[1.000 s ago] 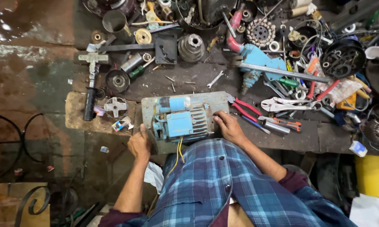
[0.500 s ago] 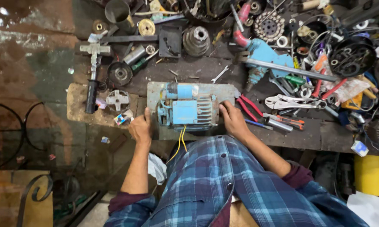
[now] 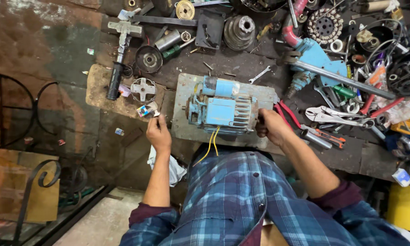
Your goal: The person uses pliers to adjust a component on a blue electric motor mounted on a wooden board. They then use a hammer to tap the motor housing and shaft area while holding the motor steady with their other hand.
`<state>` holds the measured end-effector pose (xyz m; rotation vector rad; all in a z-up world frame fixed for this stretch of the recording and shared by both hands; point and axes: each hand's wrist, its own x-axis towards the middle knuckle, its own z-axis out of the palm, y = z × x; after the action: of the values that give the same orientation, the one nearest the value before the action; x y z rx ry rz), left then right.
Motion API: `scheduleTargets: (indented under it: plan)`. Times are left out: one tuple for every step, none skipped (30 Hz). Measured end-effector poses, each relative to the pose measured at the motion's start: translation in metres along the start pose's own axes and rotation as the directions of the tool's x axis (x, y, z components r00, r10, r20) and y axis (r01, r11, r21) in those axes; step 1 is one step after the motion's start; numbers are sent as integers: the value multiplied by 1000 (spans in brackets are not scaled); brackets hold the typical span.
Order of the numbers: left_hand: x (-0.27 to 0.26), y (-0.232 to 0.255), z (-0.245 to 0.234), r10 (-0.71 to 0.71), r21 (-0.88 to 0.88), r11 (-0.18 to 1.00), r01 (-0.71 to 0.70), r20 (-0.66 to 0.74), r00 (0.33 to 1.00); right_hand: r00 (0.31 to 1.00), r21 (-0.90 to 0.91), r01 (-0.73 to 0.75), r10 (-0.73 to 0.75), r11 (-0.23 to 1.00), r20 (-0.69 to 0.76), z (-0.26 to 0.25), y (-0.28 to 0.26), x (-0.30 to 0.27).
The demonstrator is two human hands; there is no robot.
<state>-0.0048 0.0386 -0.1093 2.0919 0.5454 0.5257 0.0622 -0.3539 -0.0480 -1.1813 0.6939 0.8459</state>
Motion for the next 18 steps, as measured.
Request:
scheduleTargets:
  plan:
    - [-5, -4, -1, -29, -23, 999, 29, -4, 1000, 994, -110, 80, -88, 991, -63, 1, -2, -4]
    - [-8, -9, -2, -59, -46, 997, 59, -7, 998, 977, -224, 153, -181, 963, -112, 4, -1, -9]
    - [-9, -16, -1, -156, -122, 981, 153, -13, 988, 949, -338, 220, -281, 915, -141, 10, -1, -14]
    - [-8, -23, 0, -251, -197, 949, 244, -11, 968, 913, -419, 309, -389, 854, -121, 17, 1, -20]
    - [-8, -30, 2, -346, -271, 904, 331, -7, 938, 867, -496, 390, -490, 776, -85, 23, 3, -26]
    - [-6, -37, 5, -403, -305, 875, 375, -31, 915, 812, -565, 463, -582, 683, -39, 28, 3, -30]
    - [-4, -46, 7, -458, -336, 844, 418, -48, 888, 781, -597, 493, -625, 632, -17, 33, 6, -34]
    - [-2, -54, 10, -512, -367, 810, 457, -63, 857, 748, -628, 521, -664, 578, 9, 35, 8, -38]
    - [0, -62, 13, -544, -414, 778, 472, -67, 837, 713, -656, 546, -701, 520, 38, 36, 8, -40]
    - [2, -69, 17, -575, -460, 744, 485, -70, 815, 709, -731, 491, -705, 473, 20, 35, 9, -41]
    - [5, -77, 20, -602, -505, 709, 493, -70, 795, 701, -797, 431, -713, 422, 1, 35, 9, -41]
    - [6, -84, 22, -651, -566, 656, 499, -90, 754, 692, -855, 365, -722, 369, -16, 35, 10, -41]
    - [8, -92, 25, -697, -626, 600, 498, -103, 710, 716, -856, 325, -696, 401, -54, 35, 11, -40]
    - [12, -102, 29, -741, -683, 542, 490, -112, 662, 739, -856, 284, -668, 432, -92, 35, 8, -36]
    - [15, -112, 32, -810, -726, 464, 508, -116, 574, 759, -855, 240, -638, 459, -130, 35, 4, -31]
    - [17, -123, 34, -870, -766, 383, 516, -112, 480, 808, -668, 265, -538, 696, -240, 35, 0, -27]
    - [18, -135, 31, -920, -799, 303, 519, -103, 378, 857, -416, 255, -403, 873, -320, 36, -1, -24]
    - [21, -148, 31, -919, -795, 327, 511, -142, 368, 899, -126, 219, -251, 967, -359, 36, -3, -22]
